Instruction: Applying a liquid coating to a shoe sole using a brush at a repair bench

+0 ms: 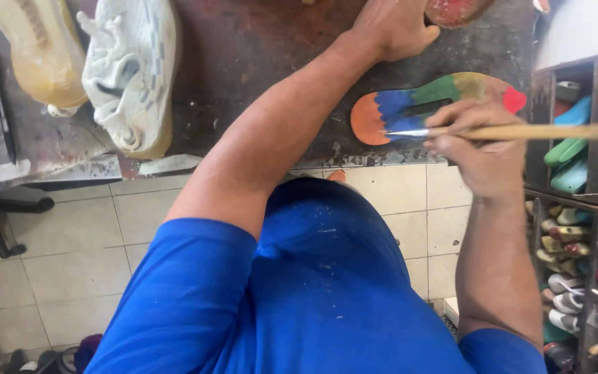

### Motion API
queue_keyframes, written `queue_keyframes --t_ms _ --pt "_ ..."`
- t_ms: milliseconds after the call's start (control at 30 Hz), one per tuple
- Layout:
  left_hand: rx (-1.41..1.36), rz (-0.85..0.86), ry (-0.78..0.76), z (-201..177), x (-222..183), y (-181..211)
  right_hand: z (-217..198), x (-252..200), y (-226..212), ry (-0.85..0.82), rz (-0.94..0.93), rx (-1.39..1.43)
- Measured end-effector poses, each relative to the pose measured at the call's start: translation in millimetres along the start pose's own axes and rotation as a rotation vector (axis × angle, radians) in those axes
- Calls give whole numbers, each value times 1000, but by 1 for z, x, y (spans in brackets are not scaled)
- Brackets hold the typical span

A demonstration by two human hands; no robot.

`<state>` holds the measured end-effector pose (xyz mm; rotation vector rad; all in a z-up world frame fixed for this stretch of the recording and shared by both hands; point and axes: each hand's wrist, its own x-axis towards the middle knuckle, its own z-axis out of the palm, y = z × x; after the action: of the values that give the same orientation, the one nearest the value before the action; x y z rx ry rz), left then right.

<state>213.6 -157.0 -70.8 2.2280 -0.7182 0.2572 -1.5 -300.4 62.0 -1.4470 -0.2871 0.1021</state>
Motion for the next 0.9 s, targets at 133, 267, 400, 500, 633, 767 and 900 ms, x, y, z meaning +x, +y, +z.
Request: queue_keyframes --t_ms 133,267,400,500,633,767,900 --pt "105 -25 -84 15 6 -6 31 2 16 36 -64 -386" --pt "259 -74 -304 27 14 -10 39 7 -3 -77 -124 -533" --pt "270 -175 -301 22 8 -18 39 7 -16 -153 -126 -656" --pt "348 -91 -308 23 7 -29 36 7 -16 -156 -145 -686" --pt "183 -30 -186 -16 -17 -27 35 5 -25 -151 -161 -760" --pt "-25 -100 -32 -118 -73 40 19 -12 -13 46 -169 -903" --pt "-235 8 -32 -156 -133 73 52 -21 3 164 -205 -787"
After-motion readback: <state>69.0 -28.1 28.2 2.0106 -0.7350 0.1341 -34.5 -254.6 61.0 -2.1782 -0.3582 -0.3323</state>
